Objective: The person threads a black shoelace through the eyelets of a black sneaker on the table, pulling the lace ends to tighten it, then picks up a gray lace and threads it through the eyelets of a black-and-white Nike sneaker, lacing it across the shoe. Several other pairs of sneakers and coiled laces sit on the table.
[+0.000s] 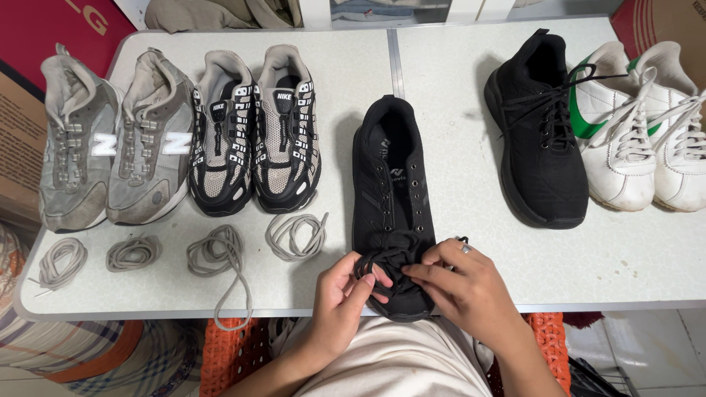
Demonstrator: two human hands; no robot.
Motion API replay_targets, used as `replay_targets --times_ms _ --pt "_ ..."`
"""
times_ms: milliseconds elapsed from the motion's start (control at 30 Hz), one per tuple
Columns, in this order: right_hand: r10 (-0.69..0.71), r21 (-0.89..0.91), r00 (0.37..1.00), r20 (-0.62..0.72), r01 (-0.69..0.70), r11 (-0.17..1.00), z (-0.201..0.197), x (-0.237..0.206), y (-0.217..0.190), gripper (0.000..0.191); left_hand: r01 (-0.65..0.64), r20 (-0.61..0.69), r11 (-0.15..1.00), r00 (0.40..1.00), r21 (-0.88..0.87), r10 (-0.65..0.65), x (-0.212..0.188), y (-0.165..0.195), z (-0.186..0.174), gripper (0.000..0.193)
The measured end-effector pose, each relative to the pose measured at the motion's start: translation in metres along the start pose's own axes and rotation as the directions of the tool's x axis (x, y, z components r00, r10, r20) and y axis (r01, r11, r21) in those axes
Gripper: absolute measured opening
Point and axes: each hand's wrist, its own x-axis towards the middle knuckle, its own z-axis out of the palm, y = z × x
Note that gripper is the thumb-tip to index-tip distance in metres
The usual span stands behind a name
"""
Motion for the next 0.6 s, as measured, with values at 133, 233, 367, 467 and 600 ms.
replay_targets --times_ms 133,233,367,467,600 --pt "-0.049 0.042 0.999 0.013 0.049 0.998 0.006 0.001 -0.003 0.026 0.014 -0.004 1.000 1.000 -0.024 -0.015 0.001 -0.001 0.003 0.013" --pt "-0.015 0.079 1.000 -0.008 0.016 0.997 0.009 0.000 -0.002 0.021 0.033 -0.009 0.999 0.999 -0.017 -0.033 0.002 0.002 0.004 0.011" --pt "0.128 0.216 0.980 -0.154 -0.093 0.972 0.009 -0.010 0.007 0.013 -0.077 -0.014 0.926 0.996 0.371 0.088 0.004 0.024 -0.007 0.015" --pt "0.338 0.481 0.901 -0.271 -0.178 0.859 0.001 -0.023 0.017 0.010 0.049 0.080 0.711 0.986 0.702 -0.147 0.007 0.054 -0.022 0.008" --pt "0.475 0.739 0.809 -0.347 -0.076 0.670 -0.016 -0.035 0.032 0.009 -0.214 0.421 0.552 0.862 0.806 -0.281 -0.002 0.102 -0.049 0.012"
